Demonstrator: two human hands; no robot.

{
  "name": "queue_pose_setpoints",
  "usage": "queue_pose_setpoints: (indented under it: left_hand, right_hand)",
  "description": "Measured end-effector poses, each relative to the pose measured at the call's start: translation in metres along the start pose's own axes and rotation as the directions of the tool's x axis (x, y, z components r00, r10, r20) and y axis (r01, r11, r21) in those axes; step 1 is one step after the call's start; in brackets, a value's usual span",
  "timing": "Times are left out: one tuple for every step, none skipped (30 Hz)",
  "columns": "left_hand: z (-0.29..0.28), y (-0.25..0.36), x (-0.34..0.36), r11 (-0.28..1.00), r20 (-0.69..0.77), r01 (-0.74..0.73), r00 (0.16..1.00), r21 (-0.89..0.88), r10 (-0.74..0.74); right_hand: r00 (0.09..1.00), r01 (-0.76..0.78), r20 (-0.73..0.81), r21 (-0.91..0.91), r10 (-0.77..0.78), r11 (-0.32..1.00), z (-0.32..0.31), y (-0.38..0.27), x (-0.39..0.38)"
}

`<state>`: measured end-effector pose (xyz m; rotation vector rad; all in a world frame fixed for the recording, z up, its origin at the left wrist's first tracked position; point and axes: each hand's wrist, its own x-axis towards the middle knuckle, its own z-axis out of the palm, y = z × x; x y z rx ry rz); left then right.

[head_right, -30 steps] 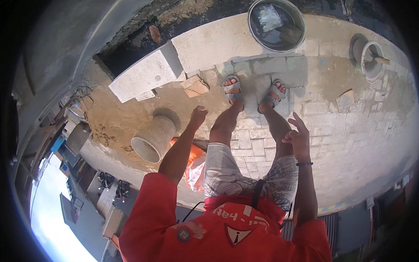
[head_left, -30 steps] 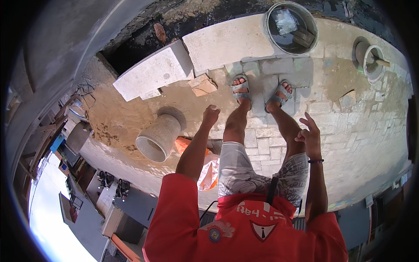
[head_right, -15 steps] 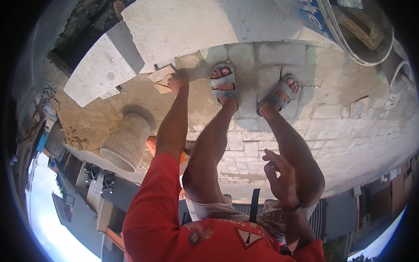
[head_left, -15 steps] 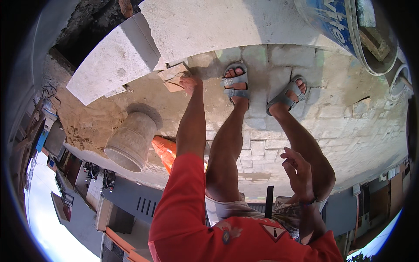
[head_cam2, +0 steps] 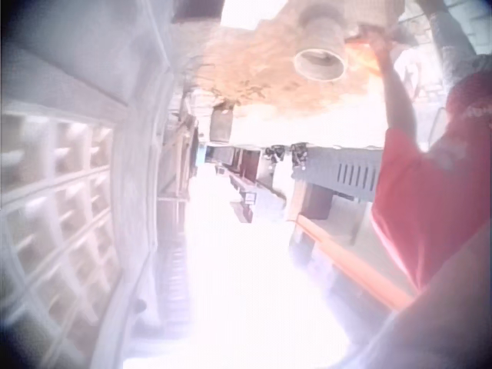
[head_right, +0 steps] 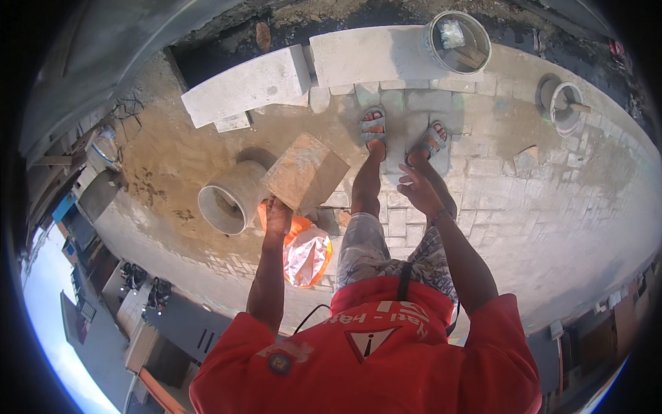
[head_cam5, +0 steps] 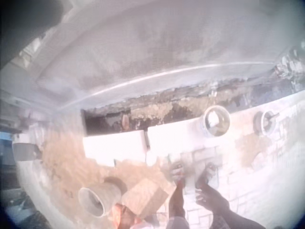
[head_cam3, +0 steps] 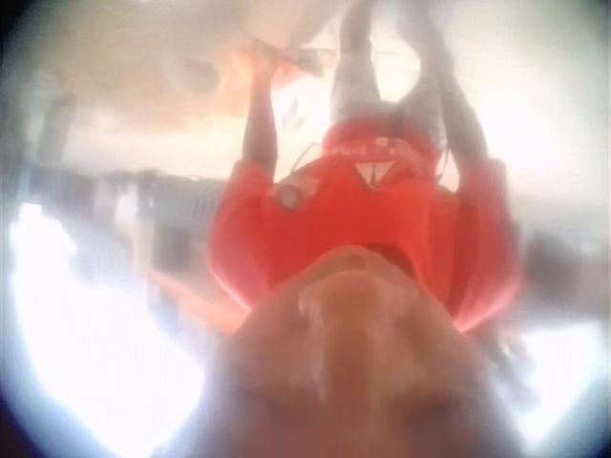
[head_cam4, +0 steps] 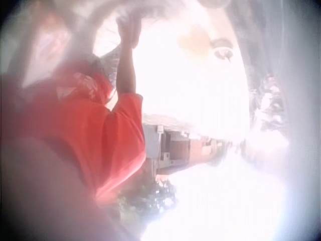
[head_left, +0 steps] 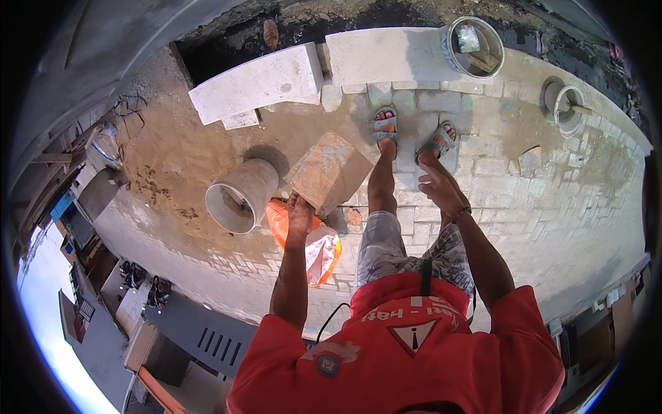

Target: The person uses a trowel to apply and smooth plaster on a curved wall section adjacent to a decorative lattice. The person repeatedly scrapes and levels the surface, working along the edge of the lattice and the curved wall.

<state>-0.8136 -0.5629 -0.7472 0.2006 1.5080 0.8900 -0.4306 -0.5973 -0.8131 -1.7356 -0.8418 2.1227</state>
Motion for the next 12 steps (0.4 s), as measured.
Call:
queue_pose_setpoints:
  left_hand:
    - [0.009,0.011,-0.013,1.000,0.031,0.013,0.999,0.003,-0.013]
    - [0.004,0.009,-0.018,1.000,0.152,-0.001,0.988,-0.005,0.001]
    - [0.011,0.015,-0.027,0.999,0.260,-0.010,0.966,0.036,0.000]
    - [0.024,0.024,-0.030,0.997,0.370,-0.031,0.929,0.076,0.001]
    - [0.038,0.033,-0.033,0.991,0.475,-0.059,0.880,0.117,-0.004]
    - [0.059,0.042,-0.042,0.985,0.476,-0.019,0.877,0.173,-0.067]
    - [0.070,0.044,-0.048,0.984,0.527,-0.032,0.847,0.177,-0.068]
    - [0.083,0.046,-0.051,0.982,0.577,-0.045,0.813,0.183,-0.070]
    - [0.095,0.046,-0.054,0.981,0.624,-0.062,0.778,0.183,-0.067]
    - [0.102,0.043,-0.054,0.971,0.665,-0.095,0.743,0.221,-0.079]
    - [0.108,0.040,-0.054,0.966,0.722,-0.127,0.688,0.225,-0.077]
    - [0.115,0.036,-0.056,0.961,0.775,-0.161,0.628,0.224,-0.076]
  right_hand:
    - [0.997,0.034,0.066,0.000,-0.034,0.999,0.002,-0.043,-0.016]
    - [0.994,0.028,0.099,0.085,-0.037,0.996,0.007,-0.073,-0.032]
    - [0.990,0.021,0.131,0.171,-0.044,0.985,0.010,-0.097,-0.047]
    - [0.985,0.019,0.161,0.254,-0.061,0.967,0.010,-0.117,-0.055]
    - [0.990,0.072,0.106,0.230,-0.098,0.970,0.011,-0.131,-0.063]
    - [0.990,0.121,0.051,0.205,-0.134,0.971,0.011,-0.139,-0.070]
    - [0.987,0.161,0.000,0.183,-0.164,0.970,0.013,-0.141,-0.080]
    - [0.989,0.130,-0.084,0.152,-0.118,0.980,0.007,-0.145,-0.087]
    - [0.989,0.112,-0.113,0.191,-0.092,0.975,0.001,-0.145,-0.100]
    - [0.988,0.098,-0.142,0.234,-0.066,0.967,-0.006,-0.144,-0.113]
    - [0.985,0.087,-0.171,0.279,-0.040,0.956,-0.014,-0.143,-0.129]
    - [0.977,0.116,-0.203,0.273,-0.060,0.955,-0.023,-0.144,-0.146]
